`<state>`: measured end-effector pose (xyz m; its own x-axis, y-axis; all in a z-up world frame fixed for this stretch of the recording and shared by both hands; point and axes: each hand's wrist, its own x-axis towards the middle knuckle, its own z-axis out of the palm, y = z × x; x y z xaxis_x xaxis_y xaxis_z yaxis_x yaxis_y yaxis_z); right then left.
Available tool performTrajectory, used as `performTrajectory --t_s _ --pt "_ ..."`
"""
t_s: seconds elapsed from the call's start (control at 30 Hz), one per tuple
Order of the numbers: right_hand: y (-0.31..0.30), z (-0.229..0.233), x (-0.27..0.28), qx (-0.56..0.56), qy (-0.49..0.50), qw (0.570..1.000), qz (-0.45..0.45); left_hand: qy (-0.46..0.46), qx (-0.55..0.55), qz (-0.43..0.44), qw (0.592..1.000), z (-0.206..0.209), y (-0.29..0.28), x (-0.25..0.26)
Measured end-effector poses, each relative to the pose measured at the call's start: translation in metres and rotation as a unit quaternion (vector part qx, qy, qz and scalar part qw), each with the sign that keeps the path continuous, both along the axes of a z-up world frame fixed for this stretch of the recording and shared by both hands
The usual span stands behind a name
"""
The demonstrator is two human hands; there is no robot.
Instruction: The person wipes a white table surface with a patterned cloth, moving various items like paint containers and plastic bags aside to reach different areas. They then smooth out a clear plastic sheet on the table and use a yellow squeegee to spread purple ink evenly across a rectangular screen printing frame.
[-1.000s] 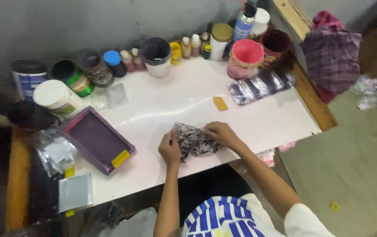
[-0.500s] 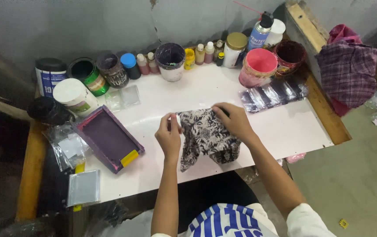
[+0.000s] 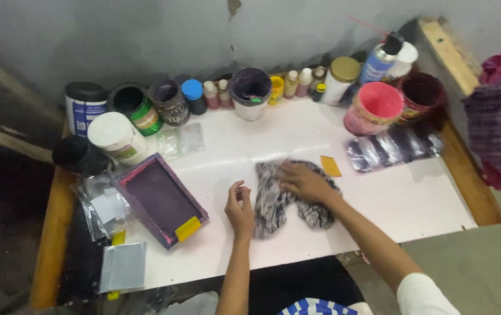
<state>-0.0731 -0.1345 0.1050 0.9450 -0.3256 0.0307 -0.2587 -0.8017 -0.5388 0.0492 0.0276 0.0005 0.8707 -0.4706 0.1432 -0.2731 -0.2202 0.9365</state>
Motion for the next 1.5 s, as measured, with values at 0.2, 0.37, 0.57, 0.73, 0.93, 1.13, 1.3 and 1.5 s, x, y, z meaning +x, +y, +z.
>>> performTrajectory --t_s 0.2,0.37,0.57,0.73,0.93,1.13,1.3,1.5 --pt "-0.095 -0.081 0.073 -0.159 0.125 0.974 -0.102 -0.030 -0.032 0.054 0.998 -0.019 -0.011 0.008" --pt "-0.071 -0.105 0.147 -0.182 0.019 0.983 -0.022 -0.080 -0.003 0.097 0.992 -0.012 -0.010 0.015" --pt "-0.050 -0.092 0.173 -0.076 0.038 0.983 0.164 -0.144 0.058 0.095 0.983 -0.007 -0.013 0.011" --pt "-0.113 -0.098 0.143 -0.079 0.018 0.980 0.180 -0.094 0.067 0.044 0.992 -0.006 -0.012 0.006" --pt "-0.183 -0.112 0.102 -0.119 0.017 0.992 -0.046 -0.120 0.044 0.048 0.991 -0.006 -0.014 0.008" --pt "-0.134 -0.130 0.116 -0.155 0.009 0.927 -0.342 -0.124 0.030 0.043 0.991 -0.005 -0.016 0.007" --pt "-0.099 -0.107 0.105 -0.108 0.063 0.987 -0.100 -0.104 0.045 0.037 0.993 -0.003 -0.014 0.007" --pt "-0.156 -0.075 0.093 -0.110 0.112 0.974 -0.164 -0.108 0.055 0.045 0.992 -0.010 -0.015 0.006"
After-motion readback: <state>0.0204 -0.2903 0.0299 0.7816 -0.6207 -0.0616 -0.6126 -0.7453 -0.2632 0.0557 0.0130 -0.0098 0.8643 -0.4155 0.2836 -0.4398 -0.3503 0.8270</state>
